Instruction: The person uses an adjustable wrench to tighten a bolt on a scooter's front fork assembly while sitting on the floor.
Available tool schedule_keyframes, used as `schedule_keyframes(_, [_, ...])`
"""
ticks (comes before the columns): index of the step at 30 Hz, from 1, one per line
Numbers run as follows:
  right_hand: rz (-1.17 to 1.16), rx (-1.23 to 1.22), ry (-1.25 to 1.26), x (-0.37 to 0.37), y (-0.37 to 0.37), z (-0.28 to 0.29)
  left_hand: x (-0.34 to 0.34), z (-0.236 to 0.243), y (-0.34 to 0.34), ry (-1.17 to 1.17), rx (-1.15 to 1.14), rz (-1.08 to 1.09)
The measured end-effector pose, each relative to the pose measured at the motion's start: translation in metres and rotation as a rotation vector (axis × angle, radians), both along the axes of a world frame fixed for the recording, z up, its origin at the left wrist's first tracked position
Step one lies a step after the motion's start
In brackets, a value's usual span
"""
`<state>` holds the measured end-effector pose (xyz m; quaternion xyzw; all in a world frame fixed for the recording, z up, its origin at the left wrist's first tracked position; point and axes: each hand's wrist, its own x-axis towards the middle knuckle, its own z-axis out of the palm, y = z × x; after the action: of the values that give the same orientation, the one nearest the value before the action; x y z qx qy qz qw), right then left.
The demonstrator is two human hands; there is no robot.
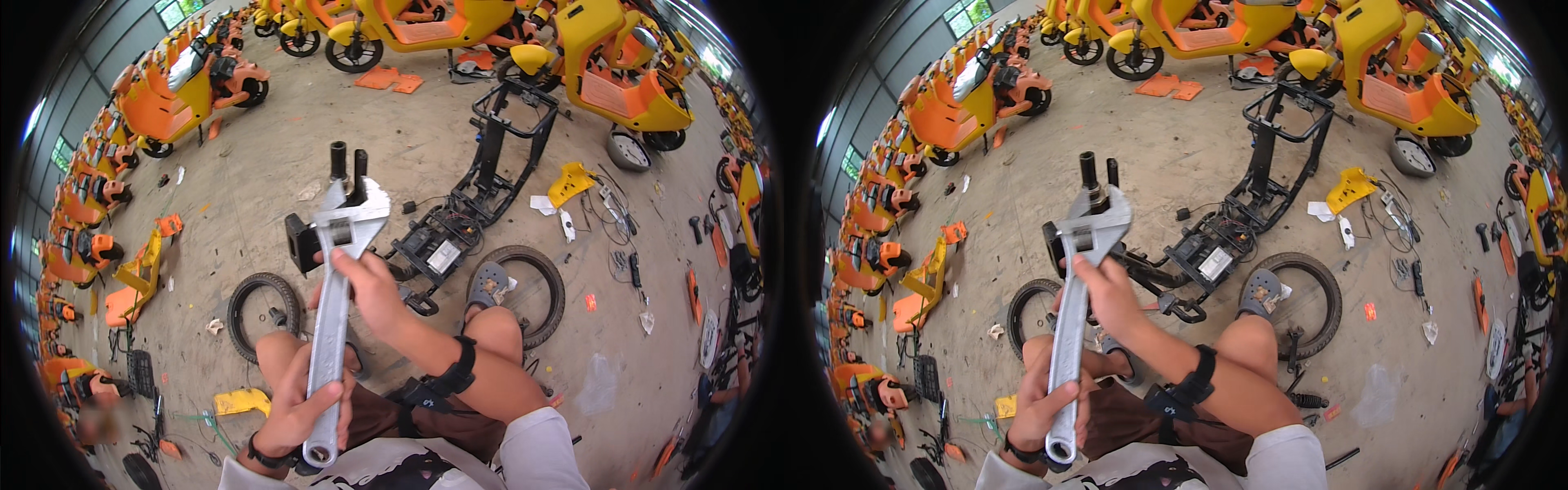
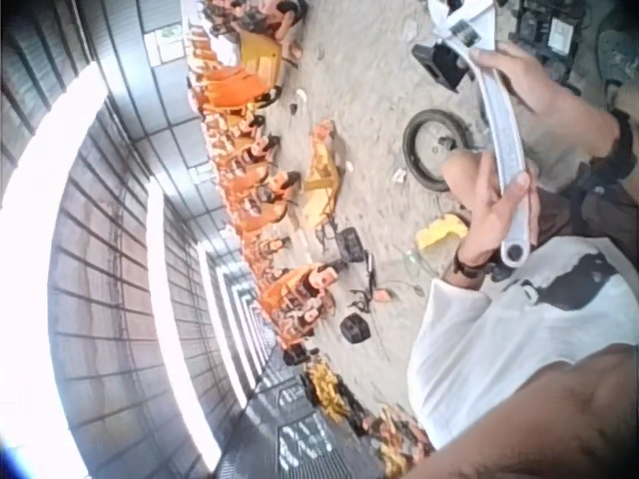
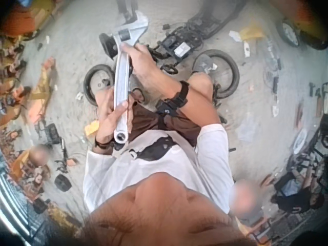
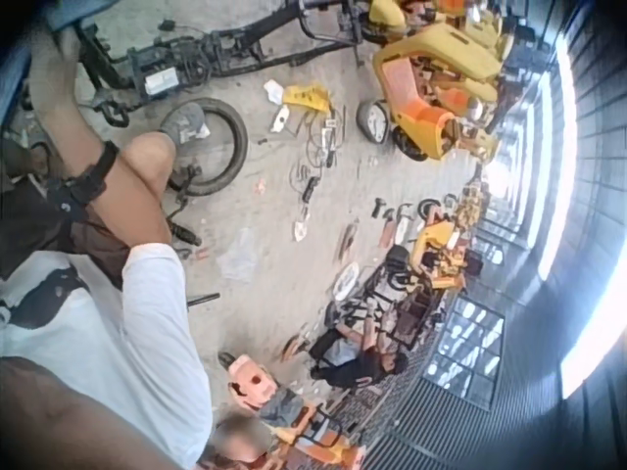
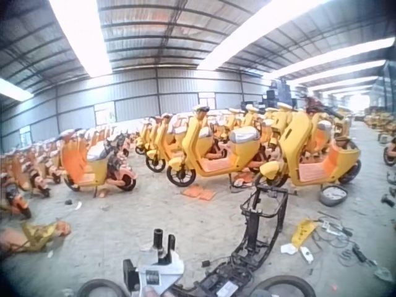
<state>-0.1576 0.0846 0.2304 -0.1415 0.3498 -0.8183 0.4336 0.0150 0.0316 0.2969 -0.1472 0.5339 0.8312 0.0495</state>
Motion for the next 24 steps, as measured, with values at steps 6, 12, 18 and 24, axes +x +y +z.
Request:
schedule_keyframes(6, [0.021,0.033,0.012,-0.017,-0.002,-0.009,-0.011,-0.017,0.0,-0.007,0.063,0.019])
schedule_keyframes(12, [0.051,0.042,0.021,-0.021,-0.002,-0.009,-0.013,-0.022,0.002,0.026,0.063,0.023])
schedule_keyframes(18, [0.06,0.038,-0.001,-0.017,-0.004,-0.011,-0.012,-0.028,0.011,0.05,0.074,0.065])
schedule_keyframes(24, [0.06,0.06,-0.019,-0.014,-0.011,-0.014,-0.01,-0.029,0.012,0.054,0.086,0.092])
